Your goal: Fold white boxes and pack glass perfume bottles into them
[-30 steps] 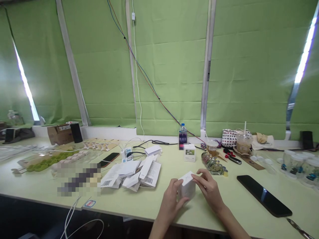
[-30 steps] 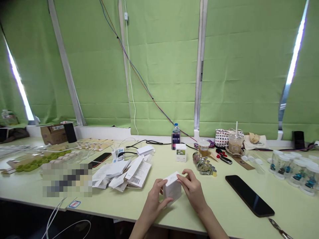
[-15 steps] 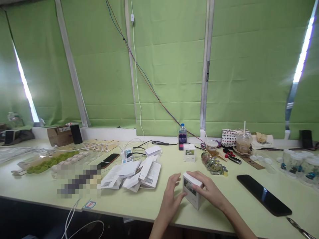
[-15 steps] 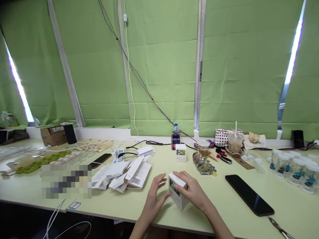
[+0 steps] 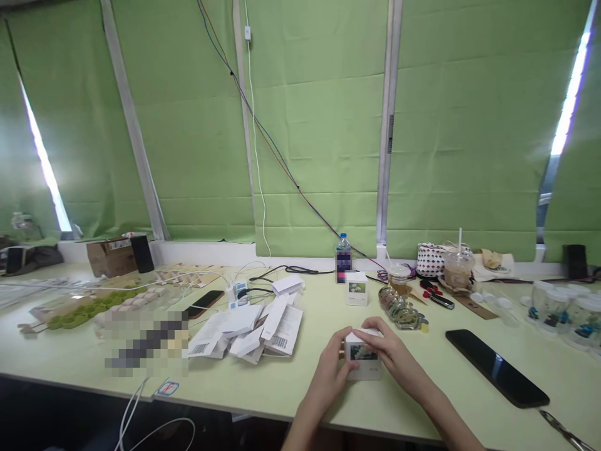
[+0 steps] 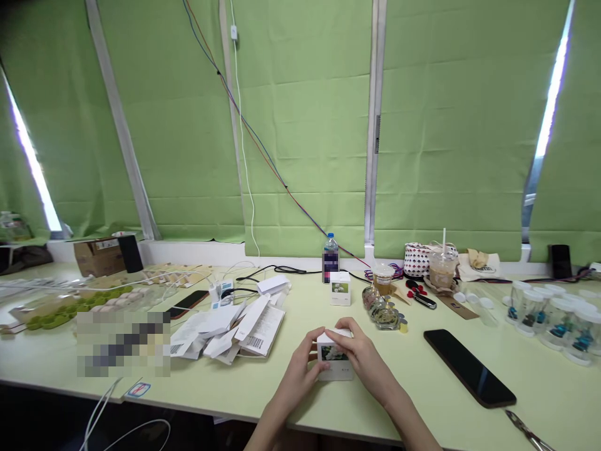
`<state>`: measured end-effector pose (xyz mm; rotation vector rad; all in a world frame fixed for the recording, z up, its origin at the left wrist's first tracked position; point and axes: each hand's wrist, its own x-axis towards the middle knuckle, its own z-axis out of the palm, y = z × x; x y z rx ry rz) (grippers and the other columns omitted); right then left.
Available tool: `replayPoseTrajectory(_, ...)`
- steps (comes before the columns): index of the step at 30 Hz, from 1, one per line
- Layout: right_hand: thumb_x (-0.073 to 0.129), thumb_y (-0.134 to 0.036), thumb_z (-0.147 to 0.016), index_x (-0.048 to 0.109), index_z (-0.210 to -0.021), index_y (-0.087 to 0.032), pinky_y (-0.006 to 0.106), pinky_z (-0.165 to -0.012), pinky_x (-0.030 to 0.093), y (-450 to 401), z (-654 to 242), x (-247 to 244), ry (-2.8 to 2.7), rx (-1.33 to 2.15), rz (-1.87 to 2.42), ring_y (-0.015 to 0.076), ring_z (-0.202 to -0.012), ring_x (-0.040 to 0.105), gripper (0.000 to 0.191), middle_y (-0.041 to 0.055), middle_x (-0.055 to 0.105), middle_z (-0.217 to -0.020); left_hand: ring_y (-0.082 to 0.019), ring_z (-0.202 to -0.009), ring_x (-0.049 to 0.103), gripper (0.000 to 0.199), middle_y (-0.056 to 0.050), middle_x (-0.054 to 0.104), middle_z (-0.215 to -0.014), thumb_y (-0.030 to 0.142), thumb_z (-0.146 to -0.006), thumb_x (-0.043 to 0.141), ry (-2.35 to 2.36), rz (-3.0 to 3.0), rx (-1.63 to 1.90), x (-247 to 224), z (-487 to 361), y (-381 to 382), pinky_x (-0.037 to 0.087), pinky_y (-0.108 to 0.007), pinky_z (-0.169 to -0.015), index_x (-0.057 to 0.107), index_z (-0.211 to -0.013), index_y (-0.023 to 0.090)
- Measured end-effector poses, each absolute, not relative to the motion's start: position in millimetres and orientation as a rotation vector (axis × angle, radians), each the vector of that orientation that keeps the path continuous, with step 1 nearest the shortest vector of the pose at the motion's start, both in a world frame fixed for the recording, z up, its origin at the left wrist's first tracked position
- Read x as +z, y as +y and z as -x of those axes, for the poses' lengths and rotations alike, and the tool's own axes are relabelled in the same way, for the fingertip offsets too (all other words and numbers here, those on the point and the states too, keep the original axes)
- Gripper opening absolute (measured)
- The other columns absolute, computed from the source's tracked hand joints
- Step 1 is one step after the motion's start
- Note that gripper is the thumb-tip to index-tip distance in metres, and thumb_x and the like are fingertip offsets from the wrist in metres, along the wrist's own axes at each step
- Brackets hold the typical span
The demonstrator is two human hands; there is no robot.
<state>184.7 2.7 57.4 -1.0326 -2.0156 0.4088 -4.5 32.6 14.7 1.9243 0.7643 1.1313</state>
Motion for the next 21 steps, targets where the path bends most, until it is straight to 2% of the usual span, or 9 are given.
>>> replayPoseTrajectory(11, 0.036, -0.018, -0.093, 0.062, -0.121, -0.031, 0.034, -0.098, 0.043, 7.1, -177.2, 45.2, -1.967, 0.280, 1.078, 0.0197, -0.114, 0.050, 0.040, 0.0081, 0.047, -0.120, -0.020, -0.117, 0.050, 0.055, -0.004, 0.048, -0.132, 0.006, -0.081, 0.047, 0.726, -1.925, 1.133, 15.7, 8.6, 26.9, 0.045, -0.037, -0.099, 0.042, -0.130, 0.030)
replayPoseTrajectory(21, 0.036, -0.019, -0.094, 0.059, -0.125, -0.034, 0.035, -0.097, 0.045, 6.8, -177.3, 32.8, -1.922, 0.156, 1.126, 0.0206, -0.115, 0.051, 0.041, 0.0074, 0.050, -0.121, -0.020, -0.106, 0.052, 0.050, -0.005, 0.054, -0.119, 0.007, -0.080, 0.050, 0.779, -2.056, 1.102, 18.2, 9.4, 33.4, 0.046, -0.037, -0.095, 0.044, -0.125, 0.028)
